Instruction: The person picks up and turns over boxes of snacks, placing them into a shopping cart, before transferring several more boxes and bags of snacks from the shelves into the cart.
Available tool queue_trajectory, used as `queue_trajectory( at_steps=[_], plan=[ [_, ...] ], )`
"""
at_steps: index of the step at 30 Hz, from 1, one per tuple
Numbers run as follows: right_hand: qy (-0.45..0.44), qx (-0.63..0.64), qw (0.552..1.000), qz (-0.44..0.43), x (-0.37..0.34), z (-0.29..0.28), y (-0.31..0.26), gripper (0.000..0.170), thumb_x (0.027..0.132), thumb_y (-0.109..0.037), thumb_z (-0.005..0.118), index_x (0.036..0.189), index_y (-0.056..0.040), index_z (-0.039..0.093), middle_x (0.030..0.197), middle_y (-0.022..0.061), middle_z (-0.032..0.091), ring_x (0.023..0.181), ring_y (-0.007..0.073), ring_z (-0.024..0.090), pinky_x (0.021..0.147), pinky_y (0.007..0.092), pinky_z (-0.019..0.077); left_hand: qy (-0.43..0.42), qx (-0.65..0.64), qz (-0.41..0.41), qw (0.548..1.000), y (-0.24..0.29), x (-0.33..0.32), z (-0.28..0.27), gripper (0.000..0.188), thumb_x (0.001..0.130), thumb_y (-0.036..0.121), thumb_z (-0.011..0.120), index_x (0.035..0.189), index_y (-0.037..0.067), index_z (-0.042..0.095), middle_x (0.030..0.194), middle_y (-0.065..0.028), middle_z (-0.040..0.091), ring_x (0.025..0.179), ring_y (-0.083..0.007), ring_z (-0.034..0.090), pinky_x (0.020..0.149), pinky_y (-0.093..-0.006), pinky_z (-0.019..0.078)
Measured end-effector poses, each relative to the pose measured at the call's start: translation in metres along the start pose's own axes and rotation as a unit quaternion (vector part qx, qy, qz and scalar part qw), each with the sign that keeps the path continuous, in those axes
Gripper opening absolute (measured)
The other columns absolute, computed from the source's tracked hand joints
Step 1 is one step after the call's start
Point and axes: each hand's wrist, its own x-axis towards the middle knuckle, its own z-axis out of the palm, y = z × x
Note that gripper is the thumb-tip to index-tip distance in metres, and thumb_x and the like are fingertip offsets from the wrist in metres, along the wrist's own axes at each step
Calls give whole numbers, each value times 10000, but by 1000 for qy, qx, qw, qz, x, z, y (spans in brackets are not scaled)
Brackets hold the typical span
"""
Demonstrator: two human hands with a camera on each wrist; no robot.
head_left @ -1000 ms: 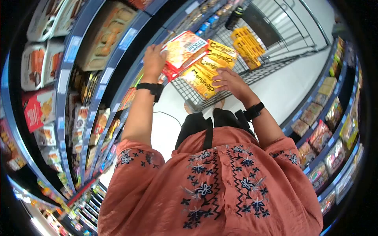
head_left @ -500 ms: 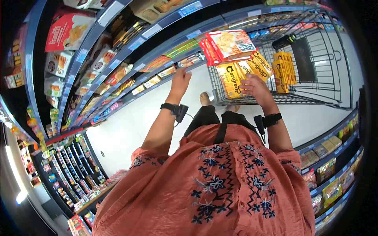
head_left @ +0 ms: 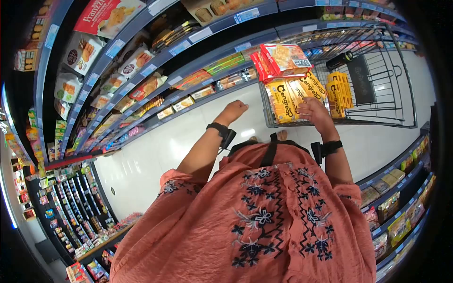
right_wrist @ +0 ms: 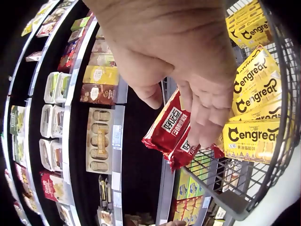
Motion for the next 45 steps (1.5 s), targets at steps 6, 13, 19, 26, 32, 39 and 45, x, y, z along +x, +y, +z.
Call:
queue_trajectory(
  at_steps=[6, 13, 19, 26, 32, 39, 45],
  plan=[
    [104, -90, 990, 4, -24, -5, 32, 378, 919, -370, 598, 1126, -54, 585, 999, 67, 622, 892, 186, 632, 778, 334, 542, -70, 111, 88, 987, 14, 4, 2, 606, 884, 471, 613, 1258, -3, 557, 1182, -211, 632, 1121, -321, 597, 962, -376, 460],
    [156, -61, 983, -72, -45, -3, 84, 363, 911, -337, 608, 1163, -76, 581, 987, 16, 621, 938, 142, 603, 799, 346, 526, -83, 214, 230, 946, 28, -12, 10, 747, 837, 465, 625, 1412, 34, 422, 1405, -247, 460, 1282, -392, 464, 1040, -442, 407],
    [171, -16, 982, -76, -88, -4, 105, 476, 916, -340, 609, 1266, -33, 511, 1145, 94, 583, 1030, 238, 603, 858, 404, 539, -68, 315, 378, 868, 47, -7, 60, 707, 800, 489, 698, 1311, 43, 498, 1289, -196, 543, 1237, -347, 490, 993, -477, 409],
    [256, 43, 963, -68, -176, 13, 100, 375, 920, -244, 564, 1222, -25, 523, 1017, 83, 609, 884, 189, 643, 750, 327, 568, -92, 415, 373, 825, 61, -38, 84, 558, 877, 471, 617, 1229, 42, 557, 1232, -190, 588, 1198, -331, 524, 1079, -503, 303],
    [269, 44, 962, -38, -190, 6, 103, 378, 932, -238, 545, 1226, -3, 509, 1024, 104, 603, 866, 199, 648, 745, 337, 571, -39, 442, 315, 839, 60, -35, 97, 329, 958, 363, 530, 1123, 103, 647, 1151, -89, 644, 1194, -247, 524, 1076, -585, 259],
    [254, 8, 966, -52, -184, -29, 71, 395, 930, -241, 544, 1241, -1, 502, 1053, 120, 593, 871, 207, 652, 730, 337, 576, 3, 404, 290, 868, 48, -40, 103, 312, 951, 331, 534, 1140, 103, 629, 1179, -70, 616, 1229, -226, 481, 1093, -592, 239],
    [280, -3, 957, -67, -204, -96, 29, 413, 921, -247, 556, 1243, 7, 506, 1028, 109, 601, 872, 208, 652, 724, 345, 582, 33, 416, 250, 874, 39, -48, 104, 301, 911, 330, 603, 1097, 93, 614, 1175, -113, 586, 1215, -261, 484, 1069, -579, 286]
  ],
)
